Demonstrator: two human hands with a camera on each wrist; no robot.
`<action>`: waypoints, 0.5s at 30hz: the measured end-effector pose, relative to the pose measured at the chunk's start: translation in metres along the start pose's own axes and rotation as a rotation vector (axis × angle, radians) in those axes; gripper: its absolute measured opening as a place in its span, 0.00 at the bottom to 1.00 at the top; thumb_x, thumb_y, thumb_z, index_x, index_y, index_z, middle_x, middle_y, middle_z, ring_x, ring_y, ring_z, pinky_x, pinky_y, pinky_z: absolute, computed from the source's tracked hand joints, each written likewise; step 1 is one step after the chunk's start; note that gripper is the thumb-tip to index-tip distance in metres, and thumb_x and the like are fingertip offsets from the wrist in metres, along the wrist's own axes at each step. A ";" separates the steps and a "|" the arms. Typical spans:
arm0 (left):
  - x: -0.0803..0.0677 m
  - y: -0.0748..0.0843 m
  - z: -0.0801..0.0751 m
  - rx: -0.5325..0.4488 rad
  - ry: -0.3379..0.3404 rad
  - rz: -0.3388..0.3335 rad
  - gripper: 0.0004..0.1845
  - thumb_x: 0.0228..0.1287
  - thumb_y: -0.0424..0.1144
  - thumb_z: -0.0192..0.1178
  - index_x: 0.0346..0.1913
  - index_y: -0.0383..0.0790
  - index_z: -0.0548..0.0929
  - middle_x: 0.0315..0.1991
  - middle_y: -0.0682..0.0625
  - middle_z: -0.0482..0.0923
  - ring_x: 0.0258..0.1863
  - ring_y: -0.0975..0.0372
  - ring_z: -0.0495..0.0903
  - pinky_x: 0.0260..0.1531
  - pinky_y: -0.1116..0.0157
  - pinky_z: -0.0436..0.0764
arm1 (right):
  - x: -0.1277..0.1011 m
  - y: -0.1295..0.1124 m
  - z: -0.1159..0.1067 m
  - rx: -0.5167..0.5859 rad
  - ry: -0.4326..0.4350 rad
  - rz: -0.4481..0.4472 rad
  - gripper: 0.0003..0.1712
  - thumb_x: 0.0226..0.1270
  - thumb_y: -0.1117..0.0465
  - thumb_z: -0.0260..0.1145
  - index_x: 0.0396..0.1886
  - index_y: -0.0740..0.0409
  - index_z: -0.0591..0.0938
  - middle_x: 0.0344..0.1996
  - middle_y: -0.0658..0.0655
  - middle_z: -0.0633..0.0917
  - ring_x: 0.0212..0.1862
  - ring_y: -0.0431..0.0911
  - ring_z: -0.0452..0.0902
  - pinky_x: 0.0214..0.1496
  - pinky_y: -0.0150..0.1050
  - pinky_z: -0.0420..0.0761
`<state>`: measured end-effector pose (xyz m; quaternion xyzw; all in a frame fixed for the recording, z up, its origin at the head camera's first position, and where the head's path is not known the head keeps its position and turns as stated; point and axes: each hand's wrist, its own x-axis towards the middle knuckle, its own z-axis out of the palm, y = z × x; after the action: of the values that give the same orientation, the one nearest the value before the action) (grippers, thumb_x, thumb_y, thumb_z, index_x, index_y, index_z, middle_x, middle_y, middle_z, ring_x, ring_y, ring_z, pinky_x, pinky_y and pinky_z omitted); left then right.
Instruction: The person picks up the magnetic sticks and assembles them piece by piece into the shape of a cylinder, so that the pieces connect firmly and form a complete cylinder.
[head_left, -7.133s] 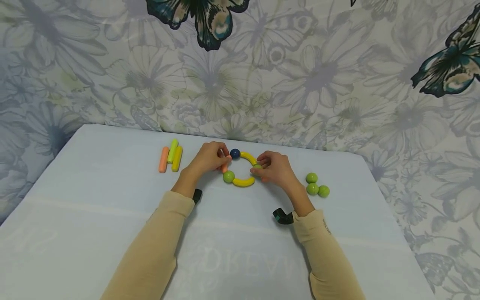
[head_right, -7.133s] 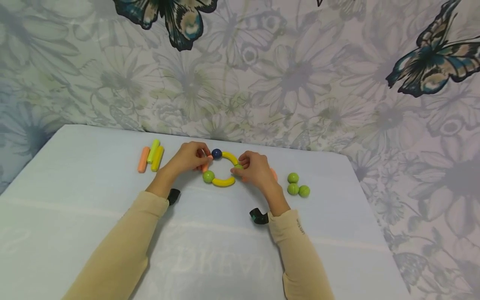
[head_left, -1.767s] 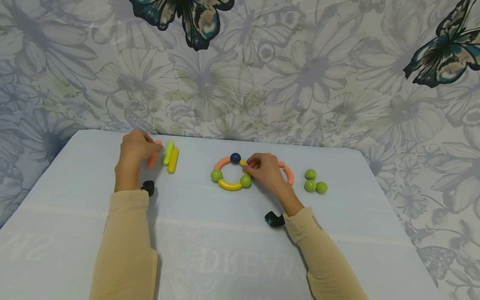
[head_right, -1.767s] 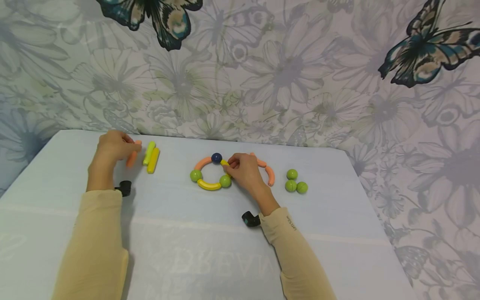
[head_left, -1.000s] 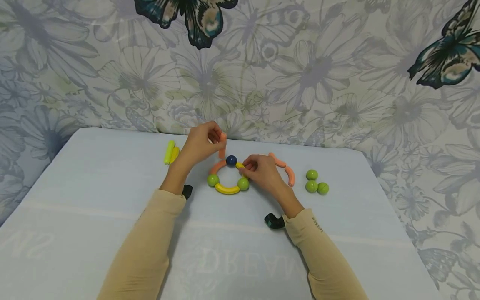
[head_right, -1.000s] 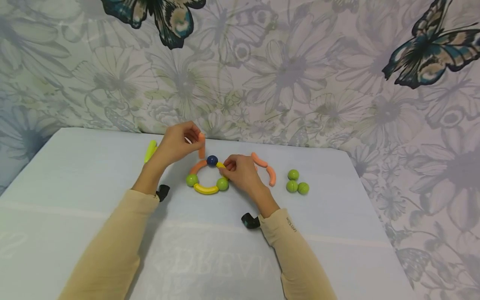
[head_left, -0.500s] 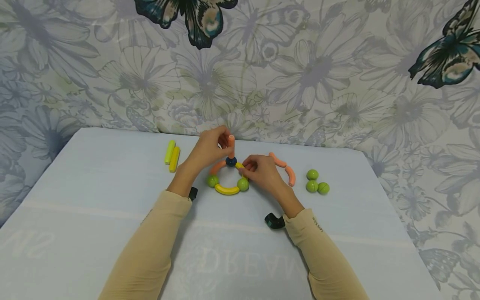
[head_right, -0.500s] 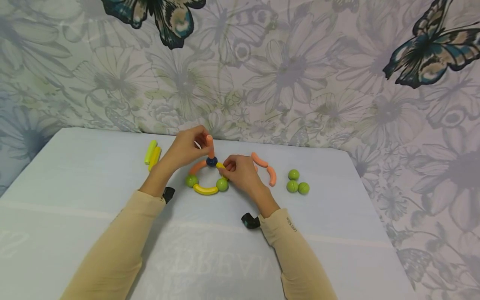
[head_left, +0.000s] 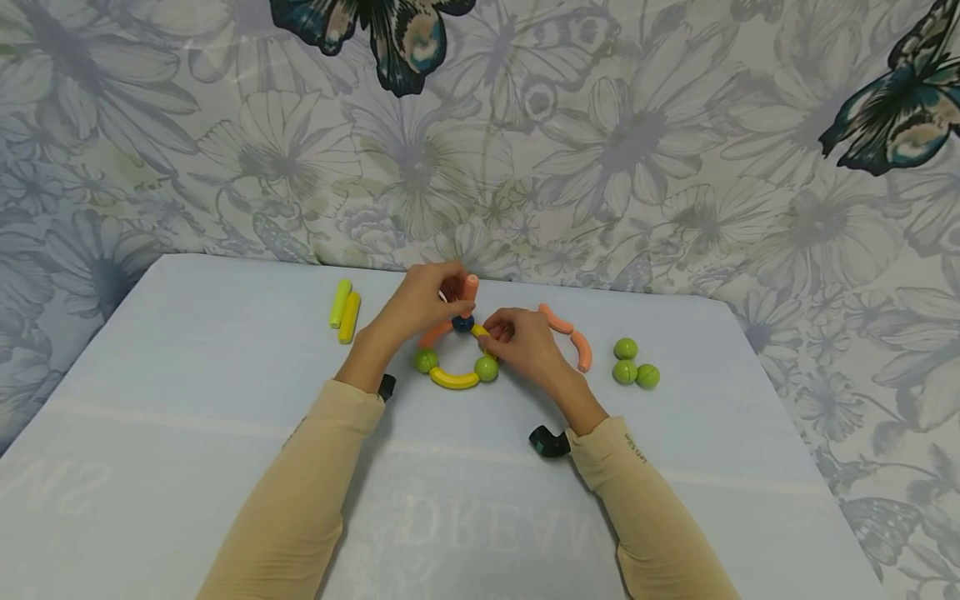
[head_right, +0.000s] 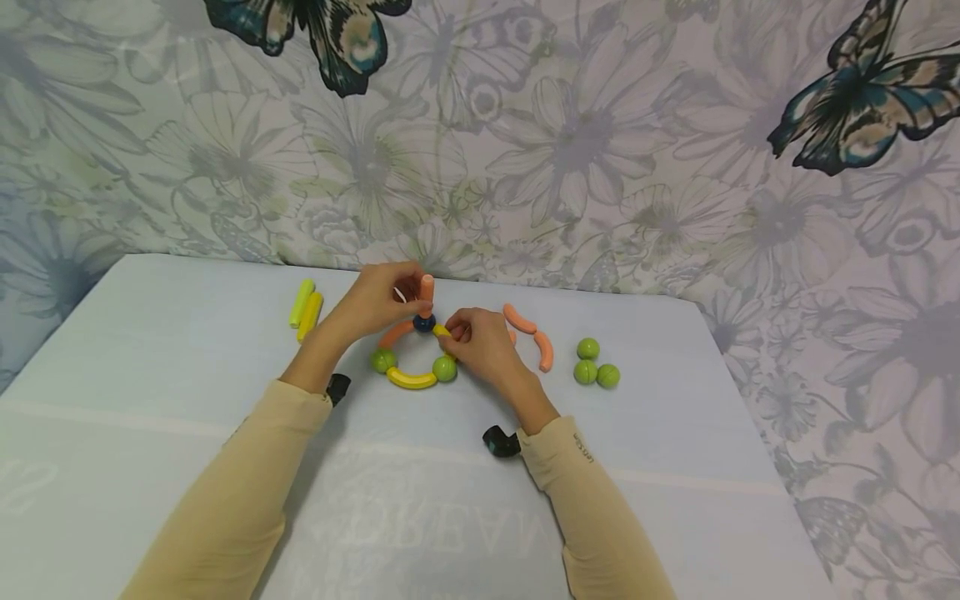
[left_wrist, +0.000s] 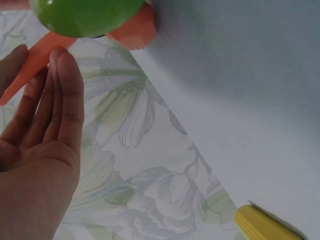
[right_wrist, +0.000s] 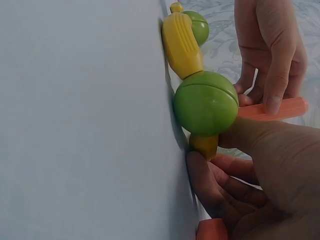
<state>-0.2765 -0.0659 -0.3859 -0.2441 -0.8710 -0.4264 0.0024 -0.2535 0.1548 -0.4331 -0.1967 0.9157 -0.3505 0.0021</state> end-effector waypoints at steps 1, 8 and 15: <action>0.000 0.000 0.000 -0.006 -0.006 -0.006 0.08 0.67 0.35 0.73 0.43 0.41 0.84 0.37 0.48 0.86 0.38 0.57 0.85 0.41 0.60 0.83 | 0.000 0.000 0.000 0.002 0.000 0.001 0.11 0.69 0.58 0.76 0.44 0.60 0.89 0.31 0.53 0.88 0.33 0.42 0.82 0.37 0.34 0.80; -0.001 0.000 -0.002 -0.019 -0.017 -0.027 0.08 0.68 0.36 0.73 0.44 0.41 0.84 0.38 0.48 0.87 0.40 0.57 0.86 0.42 0.59 0.84 | -0.001 0.001 0.000 0.015 0.006 0.013 0.11 0.68 0.58 0.76 0.44 0.60 0.89 0.32 0.53 0.88 0.33 0.42 0.82 0.37 0.34 0.81; 0.000 -0.002 -0.002 0.015 -0.027 -0.032 0.08 0.68 0.37 0.73 0.44 0.41 0.84 0.38 0.48 0.86 0.40 0.56 0.86 0.43 0.58 0.82 | 0.000 0.000 -0.001 0.022 0.007 0.024 0.11 0.67 0.59 0.76 0.45 0.60 0.89 0.32 0.53 0.88 0.33 0.43 0.82 0.38 0.35 0.81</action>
<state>-0.2775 -0.0683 -0.3863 -0.2360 -0.8778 -0.4166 -0.0141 -0.2533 0.1555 -0.4330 -0.1844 0.9140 -0.3613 0.0055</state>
